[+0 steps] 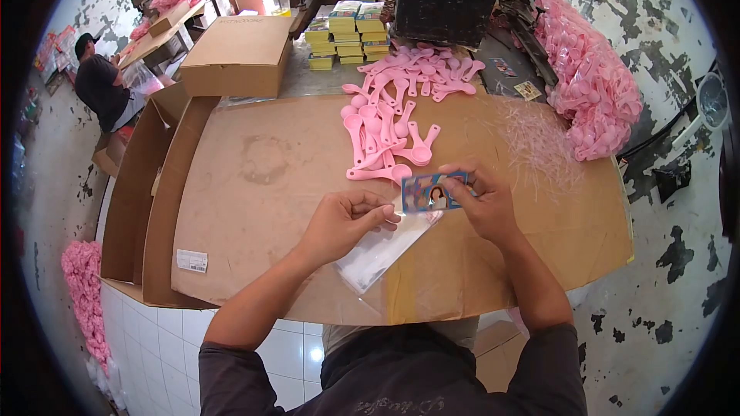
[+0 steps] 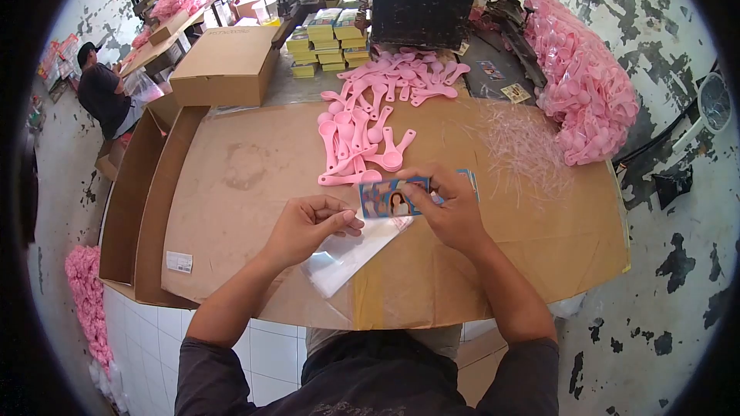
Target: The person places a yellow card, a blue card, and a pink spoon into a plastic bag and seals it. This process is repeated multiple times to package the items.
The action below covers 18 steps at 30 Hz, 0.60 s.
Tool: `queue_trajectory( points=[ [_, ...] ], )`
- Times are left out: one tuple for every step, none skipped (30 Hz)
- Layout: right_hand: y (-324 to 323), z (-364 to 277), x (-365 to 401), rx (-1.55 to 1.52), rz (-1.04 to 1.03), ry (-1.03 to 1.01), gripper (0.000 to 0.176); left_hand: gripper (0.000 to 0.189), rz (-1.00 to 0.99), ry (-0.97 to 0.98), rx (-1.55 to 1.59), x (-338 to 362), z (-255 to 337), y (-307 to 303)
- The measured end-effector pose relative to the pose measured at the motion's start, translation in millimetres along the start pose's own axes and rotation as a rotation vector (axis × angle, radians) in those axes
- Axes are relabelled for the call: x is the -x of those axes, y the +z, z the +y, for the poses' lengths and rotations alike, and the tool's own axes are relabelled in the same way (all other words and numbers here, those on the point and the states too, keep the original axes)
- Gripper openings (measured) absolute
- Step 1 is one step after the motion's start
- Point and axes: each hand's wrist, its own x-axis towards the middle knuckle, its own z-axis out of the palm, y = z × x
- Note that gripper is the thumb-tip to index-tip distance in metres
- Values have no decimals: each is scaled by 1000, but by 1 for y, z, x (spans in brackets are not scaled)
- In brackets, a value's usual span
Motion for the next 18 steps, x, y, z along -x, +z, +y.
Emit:
queue_trajectory(
  points=[
    [-1, -3, -2, 134, -68, -91, 22, 25, 4, 7, -12, 1, 1, 1],
    [-3, -8, -5, 268, -137, -181, 22, 25, -13, 15, -54, 2, -1, 2],
    [-4, -13, -7, 402, -205, -271, 22, 25, -30, 22, -97, 2, -3, 2],
    [0, -14, -5, 342, -205, -212, 22, 25, -47, 30, -139, 3, -5, 3],
    [8, -16, -2, 282, -203, -153, 23, 25, -60, 32, -150, 4, -7, 4],
    [14, -17, 1, 222, -202, -95, 23, 26, -72, 34, -161, 4, -8, 6],
    [19, -15, 3, 134, -143, -44, 23, 26, -83, 35, -172, 4, -9, 7],
    [24, -12, 4, 45, -85, 7, 22, 25, -54, 32, -158, 5, -7, 8],
    [27, -10, 5, -44, -29, 58, 22, 25, -25, 30, -142, 6, -3, 9],
    [27, -10, 5, -80, -12, 87, 20, 25, 6, 27, -126, 6, 0, 10],
    [26, -11, 5, -115, 4, 116, 19, 25, 28, 63, -90, 5, -1, 10],
    [25, -11, 5, -150, 21, 145, 18, 25, 49, 99, -55, 5, -1, 10],
    [24, -11, 4, -24, -46, 20, 17, 25, 71, 136, -20, 4, -1, 10],
    [22, -9, 2, 101, -113, -106, 17, 25, 57, 77, -68, 5, 2, 9],
    [22, -9, 1, 226, -179, -231, 18, 25, 43, 18, -116, 8, 8, 7],
    [23, -9, -2, 153, -239, -182, 19, 25, 30, -42, -164, 10, 11, 5],
    [25, -10, -5, 80, -297, -132, 20, 25, 33, -39, -188, 11, 12, 4],
    [26, -10, -10, 6, -355, -83, 22, 25, 36, -36, -214, 12, 12, 3]
  ],
)
